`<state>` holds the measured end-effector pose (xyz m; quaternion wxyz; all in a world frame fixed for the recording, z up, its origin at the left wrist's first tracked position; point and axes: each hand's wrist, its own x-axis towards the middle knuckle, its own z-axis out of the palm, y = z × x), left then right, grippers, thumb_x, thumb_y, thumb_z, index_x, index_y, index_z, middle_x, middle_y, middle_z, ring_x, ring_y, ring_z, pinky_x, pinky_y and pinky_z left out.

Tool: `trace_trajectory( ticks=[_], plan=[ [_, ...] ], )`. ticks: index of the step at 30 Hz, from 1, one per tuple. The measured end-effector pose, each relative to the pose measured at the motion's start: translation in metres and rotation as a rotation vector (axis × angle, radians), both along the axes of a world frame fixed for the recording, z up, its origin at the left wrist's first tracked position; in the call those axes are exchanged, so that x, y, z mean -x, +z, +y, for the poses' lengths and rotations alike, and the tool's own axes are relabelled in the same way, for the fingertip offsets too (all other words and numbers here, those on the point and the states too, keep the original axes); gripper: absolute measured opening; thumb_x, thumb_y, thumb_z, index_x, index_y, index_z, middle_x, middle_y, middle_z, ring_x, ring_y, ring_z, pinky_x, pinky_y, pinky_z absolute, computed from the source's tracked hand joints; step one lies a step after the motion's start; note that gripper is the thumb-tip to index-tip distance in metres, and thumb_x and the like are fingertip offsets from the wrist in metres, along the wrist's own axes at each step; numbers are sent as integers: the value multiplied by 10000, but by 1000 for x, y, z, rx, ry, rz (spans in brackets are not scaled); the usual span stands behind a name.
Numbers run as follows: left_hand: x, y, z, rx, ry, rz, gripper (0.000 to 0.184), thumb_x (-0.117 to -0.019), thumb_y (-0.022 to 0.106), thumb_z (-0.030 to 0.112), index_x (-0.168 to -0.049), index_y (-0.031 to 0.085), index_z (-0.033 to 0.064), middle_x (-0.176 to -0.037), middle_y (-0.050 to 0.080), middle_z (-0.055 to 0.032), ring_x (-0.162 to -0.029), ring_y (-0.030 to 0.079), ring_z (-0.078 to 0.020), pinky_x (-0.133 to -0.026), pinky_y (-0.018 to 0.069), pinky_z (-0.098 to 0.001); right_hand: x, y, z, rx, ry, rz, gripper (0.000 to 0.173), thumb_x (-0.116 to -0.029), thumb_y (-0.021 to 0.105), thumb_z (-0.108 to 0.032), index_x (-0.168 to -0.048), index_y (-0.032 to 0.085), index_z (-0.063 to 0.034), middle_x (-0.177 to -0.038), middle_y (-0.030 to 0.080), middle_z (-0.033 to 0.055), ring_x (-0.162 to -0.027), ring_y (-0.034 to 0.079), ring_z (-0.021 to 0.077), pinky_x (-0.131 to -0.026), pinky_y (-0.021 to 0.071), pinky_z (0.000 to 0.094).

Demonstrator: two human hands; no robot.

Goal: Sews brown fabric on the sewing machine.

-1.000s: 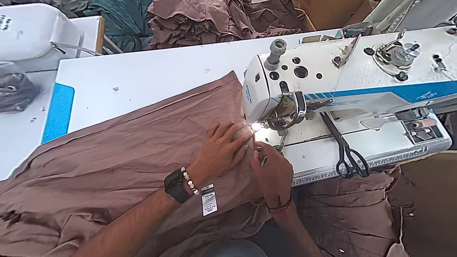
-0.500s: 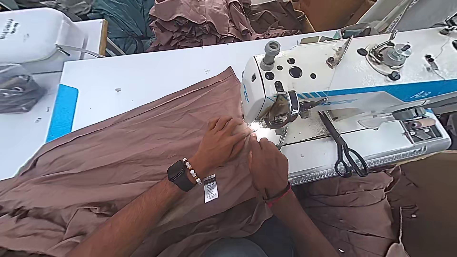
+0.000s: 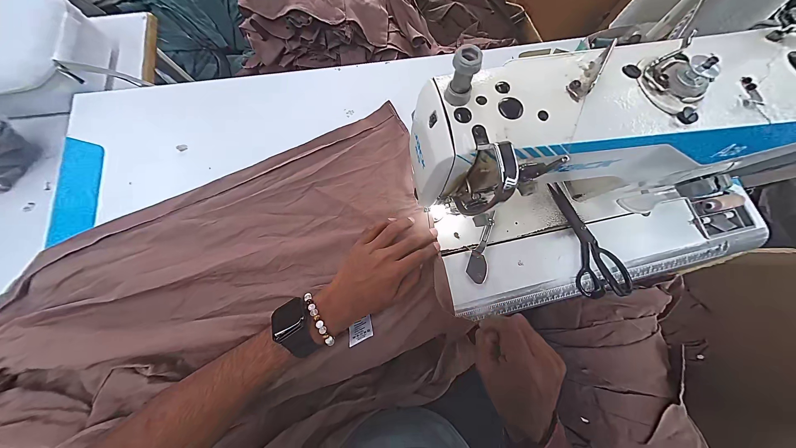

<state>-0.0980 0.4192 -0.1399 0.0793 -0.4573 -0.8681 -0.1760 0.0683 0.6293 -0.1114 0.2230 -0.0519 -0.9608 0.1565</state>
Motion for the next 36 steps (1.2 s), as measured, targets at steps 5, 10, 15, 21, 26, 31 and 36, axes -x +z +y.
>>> trace_trajectory(
  ticks=[5,10,15,21,26,31,36],
  plan=[
    [2,-1,-2,-34,-5,-29,393,-1046,454,281,-1388,646,304,-1469,593,83,-1447,437,-222,-1180,337,-476,16,5,-20,61,153,-318,246,-908,597,-300,-1050,757,-178,-956,664,18,-874,638,193,-686,519,365],
    [-2,-2,-2,-19,32,-15,403,-1035,454,291,-1392,638,323,-1473,587,106,-1444,436,-215,-1163,344,-463,19,-9,-27,-95,55,-82,198,-950,537,-159,-829,683,-103,-690,619,20,-617,618,185,-546,485,348],
    [-4,-2,1,-10,34,-6,406,-1033,454,284,-1395,635,321,-1483,579,103,-1453,427,-217,-1168,342,-464,18,17,-18,-79,122,-387,149,-858,600,-266,-810,713,-181,-673,632,-23,-586,640,149,-465,477,346],
    [-2,-1,0,-28,16,-15,397,-1046,451,287,-1391,641,338,-1473,588,98,-1446,431,-224,-1169,335,-470,75,-4,-25,238,-109,-198,293,-956,653,-435,-1017,808,-194,-883,721,-19,-880,636,221,-754,497,425],
    [-4,-2,1,-20,52,-9,403,-1049,434,314,-1395,639,313,-1467,591,118,-1434,441,-211,-1147,348,-461,89,-24,-45,17,-170,-41,174,-901,637,-304,-840,742,-180,-829,686,-2,-859,648,213,-704,478,399],
    [-2,-2,1,-11,65,-2,419,-1035,433,307,-1402,636,299,-1460,595,123,-1415,458,-201,-1136,346,-456,62,-23,-42,-26,-38,-54,243,-991,584,-201,-1077,790,-107,-723,692,15,-536,634,137,-424,472,301],
    [1,1,-3,-42,-45,-56,352,-1034,472,287,-1303,695,326,-1460,602,59,-1414,464,-222,-1130,361,-468,47,-18,-37,-151,62,-138,327,-979,551,-181,-1214,767,-111,-610,624,-5,-451,558,141,-381,395,300]
  ],
)
